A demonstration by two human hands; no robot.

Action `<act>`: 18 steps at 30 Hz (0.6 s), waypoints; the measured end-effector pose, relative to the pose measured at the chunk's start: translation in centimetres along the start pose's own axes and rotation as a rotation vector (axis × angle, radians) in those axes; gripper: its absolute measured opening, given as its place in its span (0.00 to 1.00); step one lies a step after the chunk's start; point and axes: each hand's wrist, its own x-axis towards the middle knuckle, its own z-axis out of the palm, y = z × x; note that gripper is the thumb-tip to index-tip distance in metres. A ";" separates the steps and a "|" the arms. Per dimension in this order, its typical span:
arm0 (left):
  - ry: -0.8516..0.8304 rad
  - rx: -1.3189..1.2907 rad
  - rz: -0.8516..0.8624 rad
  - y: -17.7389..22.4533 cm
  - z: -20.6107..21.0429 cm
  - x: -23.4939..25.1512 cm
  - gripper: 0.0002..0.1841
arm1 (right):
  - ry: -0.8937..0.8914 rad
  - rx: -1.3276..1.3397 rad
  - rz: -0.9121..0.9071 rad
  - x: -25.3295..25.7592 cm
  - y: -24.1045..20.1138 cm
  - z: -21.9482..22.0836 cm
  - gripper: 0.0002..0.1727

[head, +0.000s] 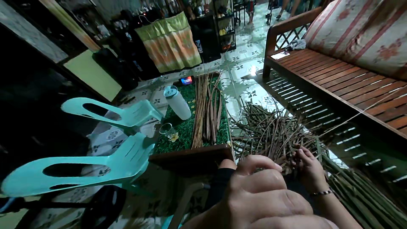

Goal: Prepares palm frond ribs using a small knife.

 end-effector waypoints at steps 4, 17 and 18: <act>0.000 0.005 0.010 -0.1 0.1 -0.1 0.12 | 0.006 0.000 0.002 -0.1 -0.1 -0.1 0.16; 0.021 -0.034 0.010 -0.3 0.6 -0.4 0.10 | -0.009 -0.006 -0.001 -0.1 -0.1 -0.3 0.16; 0.018 -0.034 0.010 -0.3 0.7 -0.4 0.09 | -0.004 -0.003 0.001 -0.1 -0.1 -0.2 0.16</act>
